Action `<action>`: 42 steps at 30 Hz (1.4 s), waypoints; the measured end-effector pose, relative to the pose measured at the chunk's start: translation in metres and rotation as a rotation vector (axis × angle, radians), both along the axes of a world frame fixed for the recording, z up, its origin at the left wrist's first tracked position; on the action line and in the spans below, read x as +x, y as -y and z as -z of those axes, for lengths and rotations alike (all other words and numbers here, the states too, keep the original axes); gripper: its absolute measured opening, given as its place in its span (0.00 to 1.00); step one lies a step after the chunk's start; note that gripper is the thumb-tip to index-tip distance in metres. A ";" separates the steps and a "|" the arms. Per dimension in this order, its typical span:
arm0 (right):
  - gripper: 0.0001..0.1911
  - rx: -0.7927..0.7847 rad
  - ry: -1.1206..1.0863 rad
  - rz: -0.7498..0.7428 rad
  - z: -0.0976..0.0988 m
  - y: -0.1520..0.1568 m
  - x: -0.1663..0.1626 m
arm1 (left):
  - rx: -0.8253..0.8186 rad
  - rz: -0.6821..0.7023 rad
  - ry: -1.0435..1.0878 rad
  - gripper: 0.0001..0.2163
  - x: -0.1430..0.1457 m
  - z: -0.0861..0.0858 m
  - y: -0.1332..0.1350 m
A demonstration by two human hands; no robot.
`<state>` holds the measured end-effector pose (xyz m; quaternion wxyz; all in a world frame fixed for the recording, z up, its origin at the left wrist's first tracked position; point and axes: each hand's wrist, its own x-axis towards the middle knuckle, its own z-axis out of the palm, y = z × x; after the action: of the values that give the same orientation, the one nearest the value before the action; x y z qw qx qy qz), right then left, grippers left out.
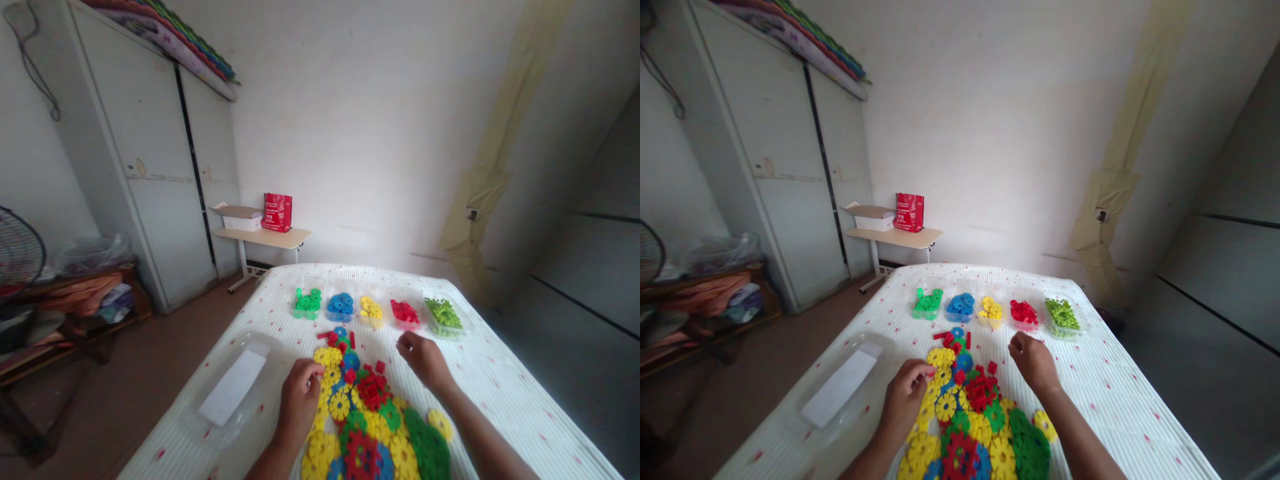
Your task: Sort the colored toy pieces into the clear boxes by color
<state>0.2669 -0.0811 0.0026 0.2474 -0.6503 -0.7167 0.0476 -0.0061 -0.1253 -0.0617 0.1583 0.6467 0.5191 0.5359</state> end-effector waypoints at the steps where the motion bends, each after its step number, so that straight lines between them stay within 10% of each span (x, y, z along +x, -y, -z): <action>1: 0.10 -0.008 -0.002 0.012 0.008 0.008 0.013 | 0.005 0.000 -0.008 0.11 0.000 0.001 0.000; 9: 0.10 -0.057 -0.168 0.054 0.052 0.037 0.058 | 0.069 -0.039 -0.075 0.08 0.002 0.002 -0.008; 22: 0.14 -0.146 -0.147 -0.318 0.022 0.014 -0.029 | 0.092 -0.113 -0.107 0.09 -0.005 0.008 -0.013; 36: 0.13 -0.212 -0.318 -0.181 0.009 0.035 -0.028 | 0.082 -0.109 -0.117 0.10 -0.002 0.002 -0.012; 42: 0.15 -0.194 0.035 -0.026 0.005 0.057 -0.065 | 0.081 -0.110 -0.131 0.09 -0.003 0.002 -0.011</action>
<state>0.2017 -0.1380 -0.0027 0.1703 -0.6626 -0.7212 0.1086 -0.0090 -0.1147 -0.0639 0.0680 0.6567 0.5409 0.5211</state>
